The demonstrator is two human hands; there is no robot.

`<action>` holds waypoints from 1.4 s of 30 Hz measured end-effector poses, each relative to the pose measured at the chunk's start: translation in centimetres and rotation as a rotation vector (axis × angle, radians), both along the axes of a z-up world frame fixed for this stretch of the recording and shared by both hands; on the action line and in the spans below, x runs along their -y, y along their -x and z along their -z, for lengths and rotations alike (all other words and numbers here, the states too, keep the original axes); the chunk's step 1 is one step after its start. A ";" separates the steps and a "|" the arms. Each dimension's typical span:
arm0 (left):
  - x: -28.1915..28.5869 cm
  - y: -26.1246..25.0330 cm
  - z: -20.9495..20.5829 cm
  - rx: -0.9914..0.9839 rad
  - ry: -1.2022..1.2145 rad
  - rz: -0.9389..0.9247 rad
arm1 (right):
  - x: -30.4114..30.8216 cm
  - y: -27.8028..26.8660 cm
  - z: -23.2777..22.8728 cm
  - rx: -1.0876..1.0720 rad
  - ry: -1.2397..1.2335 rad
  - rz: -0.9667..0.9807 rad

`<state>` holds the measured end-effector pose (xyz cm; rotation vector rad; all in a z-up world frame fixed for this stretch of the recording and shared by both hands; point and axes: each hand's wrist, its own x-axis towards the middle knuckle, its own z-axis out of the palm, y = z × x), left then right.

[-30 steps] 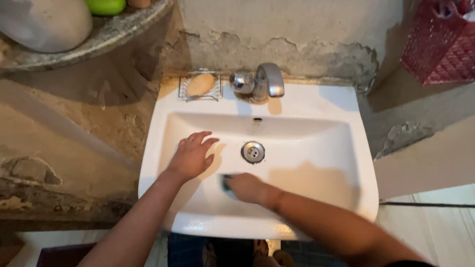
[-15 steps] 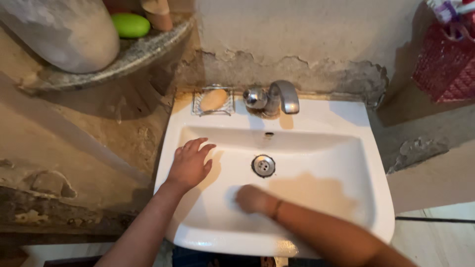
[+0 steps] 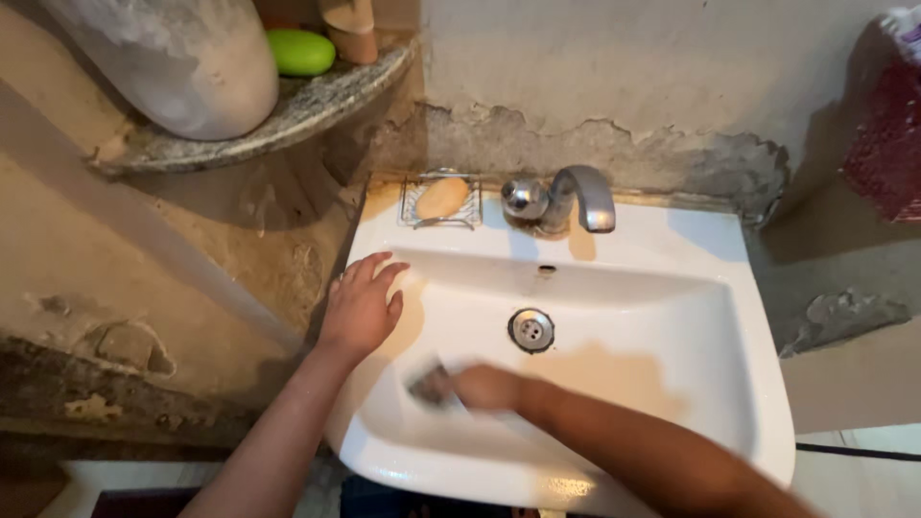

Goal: The person scrubs a white bathroom sink with a green sponge, cleaning the basin and faucet. They then pick up a black soap dispenser, wipe it with the sponge, and place it back on the sink before resuming scrubbing the basin.

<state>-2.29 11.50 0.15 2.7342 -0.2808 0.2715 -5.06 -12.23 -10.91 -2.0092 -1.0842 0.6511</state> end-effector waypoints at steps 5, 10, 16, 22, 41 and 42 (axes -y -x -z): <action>0.0 -0.7 0.1 0.083 0.041 0.007 | 17.4 -1.4 1.6 0.075 0.359 0.141; 0.3 -3.2 1.4 0.147 0.120 -0.001 | 22.0 -7.8 5.7 0.349 0.733 0.458; -0.2 -14.1 4.4 0.021 0.463 -0.393 | 7.9 -1.8 8.2 0.265 0.274 0.177; -1.2 -22.3 8.5 -0.518 0.989 -0.444 | 9.8 0.9 -1.0 -0.029 0.126 0.351; -4.6 -20.5 13.1 -0.738 1.277 -0.316 | 19.0 3.5 -7.2 -0.446 -0.223 0.887; -4.9 -18.6 12.6 -0.757 1.259 -0.305 | 19.9 3.5 -7.2 -0.440 -0.243 0.903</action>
